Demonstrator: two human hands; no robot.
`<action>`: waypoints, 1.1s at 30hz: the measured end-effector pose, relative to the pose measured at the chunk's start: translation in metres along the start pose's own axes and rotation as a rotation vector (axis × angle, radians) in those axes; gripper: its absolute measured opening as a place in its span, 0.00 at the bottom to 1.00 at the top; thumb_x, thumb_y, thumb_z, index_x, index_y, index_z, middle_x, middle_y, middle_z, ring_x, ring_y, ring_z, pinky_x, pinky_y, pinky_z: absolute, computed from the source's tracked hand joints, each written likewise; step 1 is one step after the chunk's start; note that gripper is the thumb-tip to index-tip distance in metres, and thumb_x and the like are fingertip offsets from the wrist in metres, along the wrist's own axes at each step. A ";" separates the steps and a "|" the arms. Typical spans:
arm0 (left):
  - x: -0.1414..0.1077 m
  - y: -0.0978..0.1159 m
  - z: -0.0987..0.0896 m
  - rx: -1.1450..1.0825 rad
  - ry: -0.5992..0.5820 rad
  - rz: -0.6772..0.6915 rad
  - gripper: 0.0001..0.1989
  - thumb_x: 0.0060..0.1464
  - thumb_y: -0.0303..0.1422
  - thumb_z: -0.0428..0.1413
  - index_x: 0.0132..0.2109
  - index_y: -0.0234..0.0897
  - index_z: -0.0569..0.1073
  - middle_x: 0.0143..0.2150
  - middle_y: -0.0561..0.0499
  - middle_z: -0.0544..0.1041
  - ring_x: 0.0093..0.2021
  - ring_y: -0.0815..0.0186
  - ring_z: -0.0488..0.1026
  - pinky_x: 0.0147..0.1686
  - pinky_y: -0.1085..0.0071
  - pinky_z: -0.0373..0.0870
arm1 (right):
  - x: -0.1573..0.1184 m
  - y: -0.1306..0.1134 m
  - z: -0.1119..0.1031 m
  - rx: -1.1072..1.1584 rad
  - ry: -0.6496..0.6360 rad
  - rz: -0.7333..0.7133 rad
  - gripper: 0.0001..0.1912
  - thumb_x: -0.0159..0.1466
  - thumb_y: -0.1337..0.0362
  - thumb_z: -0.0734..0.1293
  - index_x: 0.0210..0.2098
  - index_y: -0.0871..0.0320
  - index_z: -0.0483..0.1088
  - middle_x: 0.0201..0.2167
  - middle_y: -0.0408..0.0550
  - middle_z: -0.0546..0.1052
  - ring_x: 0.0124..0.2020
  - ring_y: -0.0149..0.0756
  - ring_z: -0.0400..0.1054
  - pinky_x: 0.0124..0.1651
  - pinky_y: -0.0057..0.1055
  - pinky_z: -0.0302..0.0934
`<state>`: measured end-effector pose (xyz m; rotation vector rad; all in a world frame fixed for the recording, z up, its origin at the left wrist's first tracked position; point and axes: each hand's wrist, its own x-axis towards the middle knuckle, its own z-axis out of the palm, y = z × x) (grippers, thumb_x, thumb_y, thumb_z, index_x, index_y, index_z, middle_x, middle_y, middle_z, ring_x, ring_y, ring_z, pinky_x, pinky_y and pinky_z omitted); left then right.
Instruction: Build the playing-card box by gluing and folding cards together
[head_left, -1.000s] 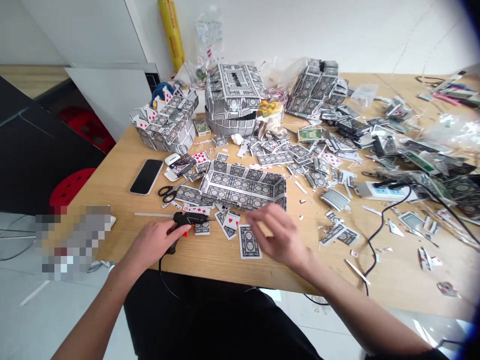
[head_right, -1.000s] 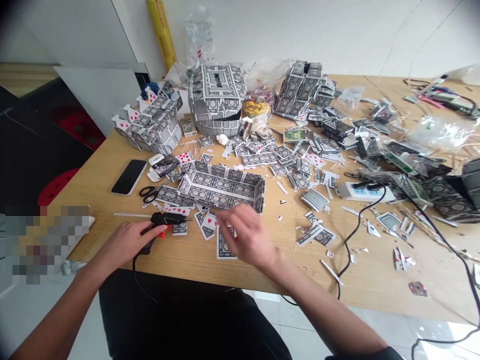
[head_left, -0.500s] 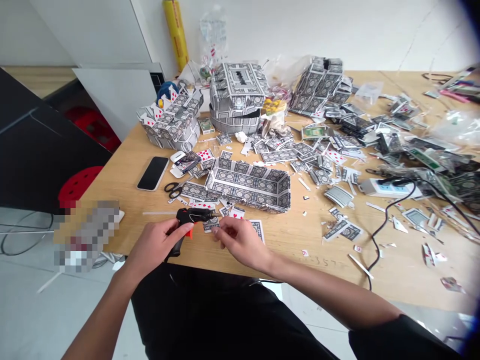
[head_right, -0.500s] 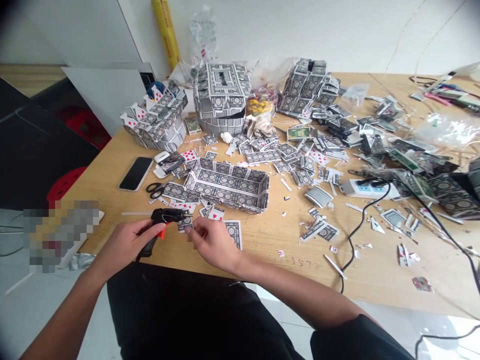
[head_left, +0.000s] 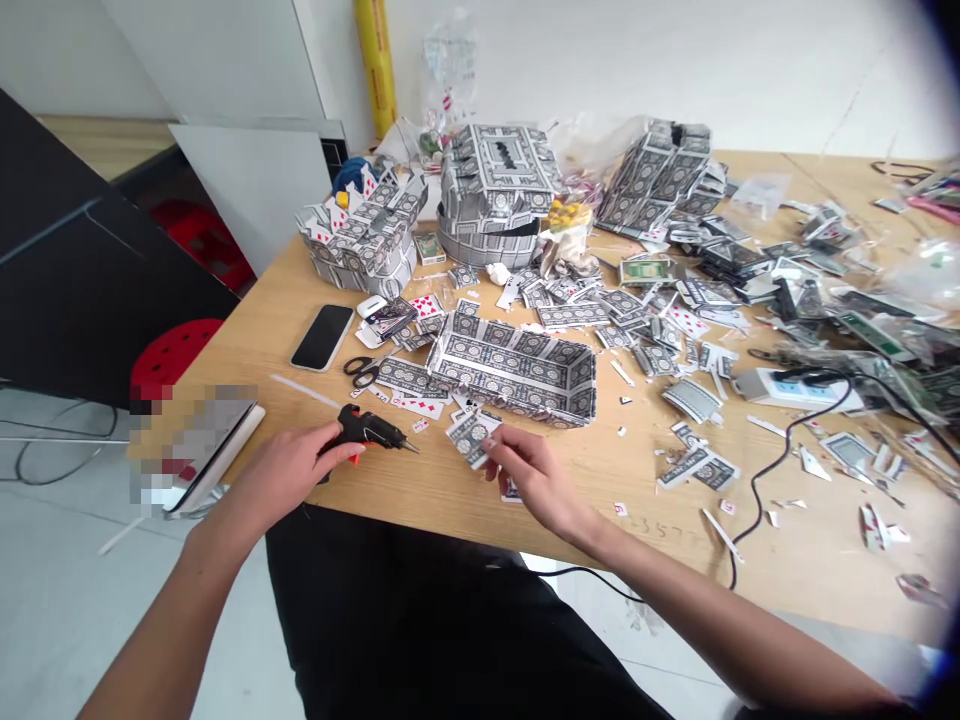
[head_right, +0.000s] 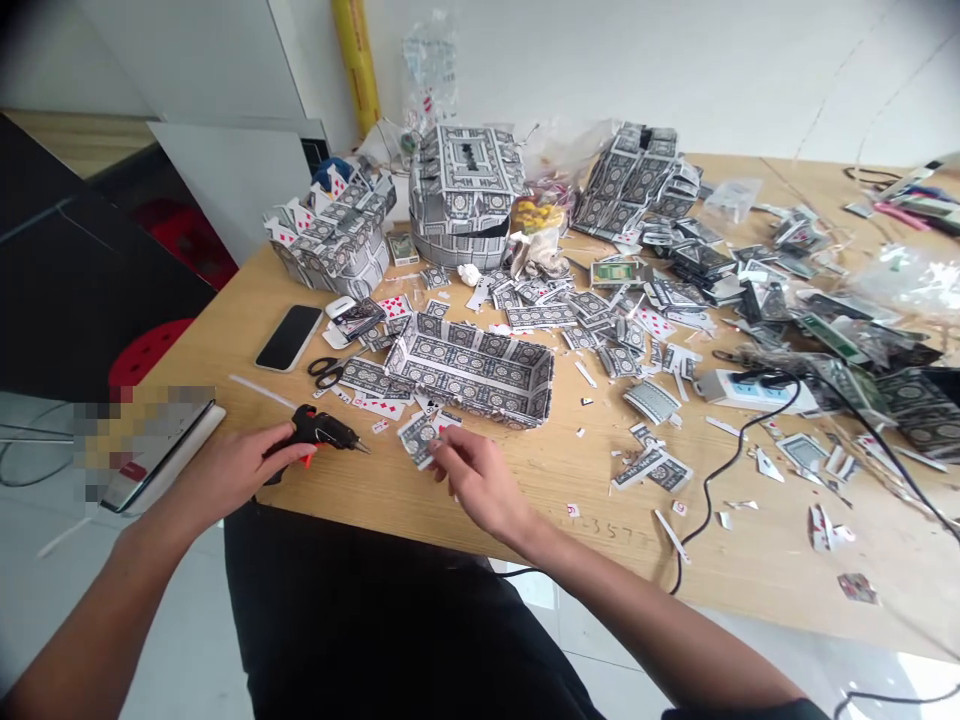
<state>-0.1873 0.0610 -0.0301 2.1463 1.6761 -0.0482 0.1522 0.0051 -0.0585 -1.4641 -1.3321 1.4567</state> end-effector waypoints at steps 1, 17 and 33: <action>0.001 -0.005 0.001 0.060 0.001 0.008 0.27 0.68 0.61 0.46 0.39 0.45 0.74 0.33 0.49 0.81 0.36 0.53 0.78 0.34 0.65 0.61 | -0.001 0.002 -0.004 -0.011 0.008 0.003 0.21 0.73 0.47 0.63 0.30 0.55 0.70 0.26 0.43 0.75 0.25 0.32 0.69 0.30 0.31 0.61; 0.002 -0.033 0.004 0.042 0.151 -0.023 0.24 0.62 0.61 0.54 0.35 0.45 0.68 0.37 0.47 0.81 0.37 0.54 0.74 0.35 0.64 0.59 | -0.011 -0.006 -0.003 -0.004 -0.149 -0.097 0.30 0.74 0.37 0.64 0.32 0.57 0.75 0.29 0.47 0.79 0.30 0.35 0.73 0.37 0.33 0.66; -0.032 0.087 0.019 -0.651 0.056 0.144 0.16 0.62 0.50 0.65 0.45 0.42 0.79 0.38 0.51 0.83 0.36 0.62 0.77 0.39 0.67 0.75 | -0.025 -0.016 0.009 -0.075 -0.313 -0.155 0.26 0.77 0.42 0.64 0.36 0.56 0.78 0.31 0.45 0.81 0.31 0.34 0.71 0.36 0.32 0.63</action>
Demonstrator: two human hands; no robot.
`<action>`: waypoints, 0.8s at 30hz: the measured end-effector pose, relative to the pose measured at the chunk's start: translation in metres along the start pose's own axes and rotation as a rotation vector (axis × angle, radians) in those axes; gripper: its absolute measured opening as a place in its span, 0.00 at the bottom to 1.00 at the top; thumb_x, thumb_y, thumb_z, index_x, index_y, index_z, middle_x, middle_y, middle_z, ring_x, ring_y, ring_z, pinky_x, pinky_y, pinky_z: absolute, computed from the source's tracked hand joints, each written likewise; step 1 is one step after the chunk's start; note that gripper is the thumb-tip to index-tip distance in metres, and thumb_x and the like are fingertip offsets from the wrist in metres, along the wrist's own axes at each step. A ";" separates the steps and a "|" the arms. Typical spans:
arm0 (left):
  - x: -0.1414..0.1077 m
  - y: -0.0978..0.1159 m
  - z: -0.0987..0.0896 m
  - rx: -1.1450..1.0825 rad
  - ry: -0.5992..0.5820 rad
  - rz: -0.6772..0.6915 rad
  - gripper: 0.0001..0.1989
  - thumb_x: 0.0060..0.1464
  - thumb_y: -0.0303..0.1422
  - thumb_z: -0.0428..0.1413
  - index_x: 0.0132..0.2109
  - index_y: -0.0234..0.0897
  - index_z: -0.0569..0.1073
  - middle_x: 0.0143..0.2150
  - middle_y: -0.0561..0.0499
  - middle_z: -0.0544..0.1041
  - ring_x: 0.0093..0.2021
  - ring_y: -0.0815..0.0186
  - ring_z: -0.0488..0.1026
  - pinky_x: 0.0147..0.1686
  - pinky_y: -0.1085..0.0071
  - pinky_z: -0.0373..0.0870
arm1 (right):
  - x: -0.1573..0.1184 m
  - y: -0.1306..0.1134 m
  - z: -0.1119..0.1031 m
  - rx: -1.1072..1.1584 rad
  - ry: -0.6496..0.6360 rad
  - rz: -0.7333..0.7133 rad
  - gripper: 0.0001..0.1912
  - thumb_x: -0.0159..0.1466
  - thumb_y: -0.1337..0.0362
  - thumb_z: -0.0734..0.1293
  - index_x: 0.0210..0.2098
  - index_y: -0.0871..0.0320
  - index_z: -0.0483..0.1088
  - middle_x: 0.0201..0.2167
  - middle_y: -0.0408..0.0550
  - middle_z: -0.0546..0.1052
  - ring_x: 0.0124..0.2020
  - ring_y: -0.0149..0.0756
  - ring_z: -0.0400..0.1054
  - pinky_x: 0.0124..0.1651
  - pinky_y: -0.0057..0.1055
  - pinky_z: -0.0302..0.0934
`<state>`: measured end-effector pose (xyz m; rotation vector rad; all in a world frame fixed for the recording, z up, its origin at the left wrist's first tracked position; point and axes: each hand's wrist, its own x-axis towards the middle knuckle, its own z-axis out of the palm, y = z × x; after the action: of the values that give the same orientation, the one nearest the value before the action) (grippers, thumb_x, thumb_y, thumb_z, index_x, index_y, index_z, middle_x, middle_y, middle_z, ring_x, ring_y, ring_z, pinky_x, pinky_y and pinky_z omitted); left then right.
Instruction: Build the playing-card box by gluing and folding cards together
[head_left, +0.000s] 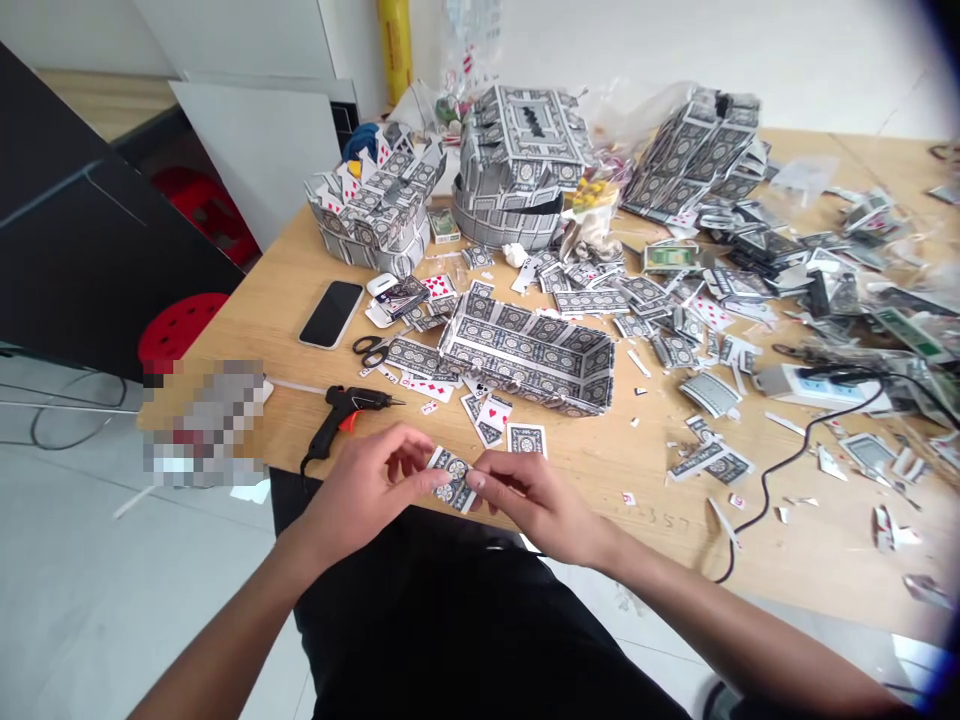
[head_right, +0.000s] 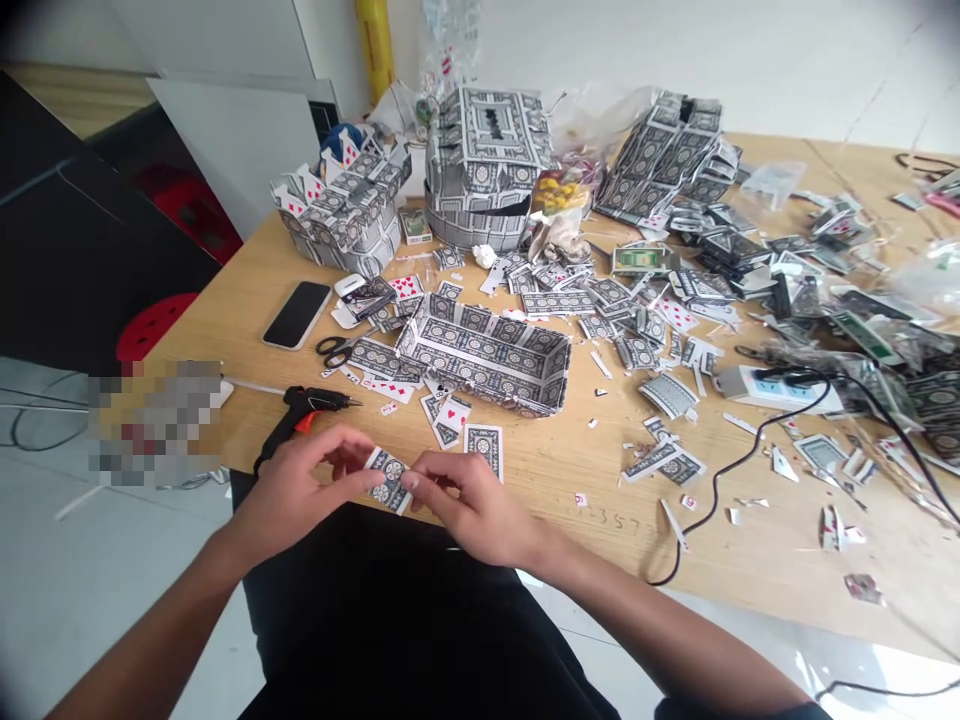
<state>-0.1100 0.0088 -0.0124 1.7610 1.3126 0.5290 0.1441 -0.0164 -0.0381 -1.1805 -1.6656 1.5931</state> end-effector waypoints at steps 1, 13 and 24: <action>0.001 0.002 0.005 -0.045 -0.028 -0.017 0.16 0.62 0.50 0.64 0.40 0.42 0.79 0.35 0.52 0.81 0.34 0.63 0.76 0.37 0.68 0.74 | -0.003 -0.002 -0.001 -0.026 -0.009 -0.012 0.25 0.76 0.42 0.64 0.36 0.55 0.78 0.31 0.45 0.80 0.32 0.34 0.71 0.37 0.32 0.63; 0.018 0.013 -0.009 0.056 -0.181 0.019 0.09 0.63 0.42 0.65 0.44 0.43 0.78 0.40 0.52 0.83 0.39 0.62 0.78 0.41 0.67 0.75 | -0.024 0.001 -0.025 -0.246 0.045 -0.053 0.23 0.79 0.49 0.61 0.35 0.54 0.76 0.31 0.46 0.79 0.32 0.36 0.71 0.34 0.33 0.64; 0.196 0.000 -0.123 1.109 0.491 0.348 0.29 0.66 0.27 0.55 0.70 0.23 0.63 0.74 0.24 0.63 0.74 0.36 0.61 0.71 0.44 0.58 | -0.070 0.039 -0.165 -0.278 1.027 0.071 0.26 0.61 0.37 0.76 0.45 0.52 0.81 0.32 0.57 0.84 0.28 0.46 0.77 0.29 0.42 0.70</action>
<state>-0.1315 0.2365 0.0258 2.9380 1.8364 0.4613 0.3267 0.0005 -0.0387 -1.7842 -1.1400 0.5471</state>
